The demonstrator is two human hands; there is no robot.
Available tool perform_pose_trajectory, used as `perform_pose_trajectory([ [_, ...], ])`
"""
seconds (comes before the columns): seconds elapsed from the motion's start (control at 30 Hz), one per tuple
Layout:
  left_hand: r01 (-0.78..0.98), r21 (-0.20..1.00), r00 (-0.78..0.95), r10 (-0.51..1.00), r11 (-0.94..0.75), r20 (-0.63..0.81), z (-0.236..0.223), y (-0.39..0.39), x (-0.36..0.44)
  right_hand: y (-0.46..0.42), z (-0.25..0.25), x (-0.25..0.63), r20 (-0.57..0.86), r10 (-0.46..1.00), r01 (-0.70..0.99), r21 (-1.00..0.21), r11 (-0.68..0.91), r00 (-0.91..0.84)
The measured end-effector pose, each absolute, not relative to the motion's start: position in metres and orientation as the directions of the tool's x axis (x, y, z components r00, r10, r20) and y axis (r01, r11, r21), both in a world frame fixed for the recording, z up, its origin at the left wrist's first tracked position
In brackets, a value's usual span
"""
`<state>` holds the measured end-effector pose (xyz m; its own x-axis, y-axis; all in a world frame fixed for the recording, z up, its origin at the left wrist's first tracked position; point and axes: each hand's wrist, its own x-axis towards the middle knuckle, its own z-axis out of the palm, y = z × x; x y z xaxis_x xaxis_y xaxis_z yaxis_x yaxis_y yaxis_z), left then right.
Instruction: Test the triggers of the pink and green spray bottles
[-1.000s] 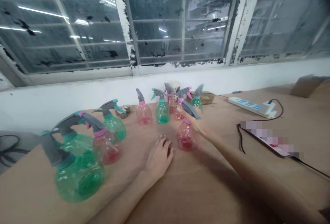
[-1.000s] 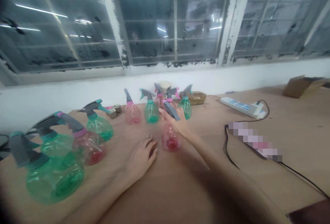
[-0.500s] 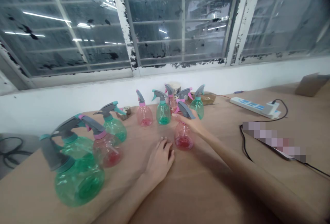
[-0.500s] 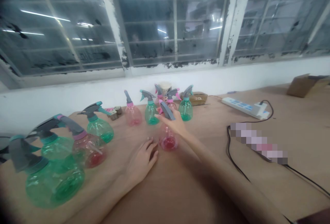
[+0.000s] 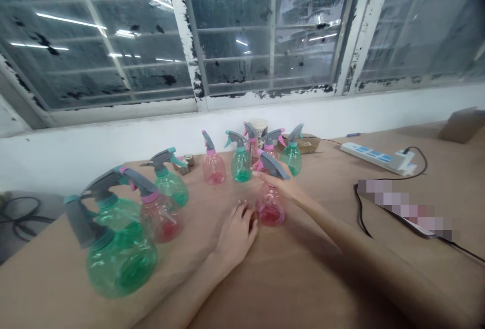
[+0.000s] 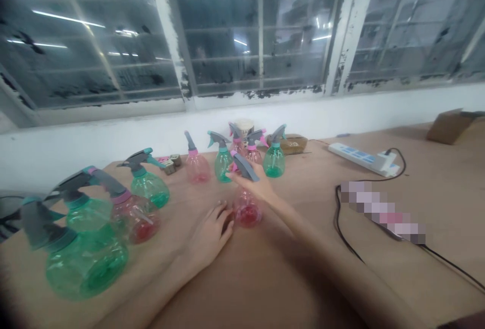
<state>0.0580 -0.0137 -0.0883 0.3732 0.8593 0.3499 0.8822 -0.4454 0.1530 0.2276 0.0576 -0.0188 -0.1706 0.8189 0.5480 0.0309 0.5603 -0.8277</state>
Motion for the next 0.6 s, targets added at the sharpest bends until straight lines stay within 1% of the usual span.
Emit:
perform_pose_trajectory([
  [0.13,0.881,0.158,0.372,0.858,-0.447,0.353,-0.089,-0.013,0.058,0.049,-0.017,0.224,0.61,0.776,0.098,-0.773,0.627,-0.16],
  [0.23,0.882,0.169,0.364,0.863,-0.441,0.35,-0.088,-0.013,0.058,0.046,-0.017,0.225,0.632,0.76,0.116,-0.753,0.648,-0.15],
  [0.4,0.884,0.178,0.364,0.876,-0.432,0.316,-0.086,-0.013,0.058,0.044,-0.016,0.226,0.597,0.782,0.139,-0.772,0.621,-0.177],
  [0.6,0.88,0.18,0.368,0.871,-0.44,0.326,-0.085,-0.013,0.057,0.048,-0.016,0.224,0.566,0.787,0.063,-0.801,0.595,-0.247],
])
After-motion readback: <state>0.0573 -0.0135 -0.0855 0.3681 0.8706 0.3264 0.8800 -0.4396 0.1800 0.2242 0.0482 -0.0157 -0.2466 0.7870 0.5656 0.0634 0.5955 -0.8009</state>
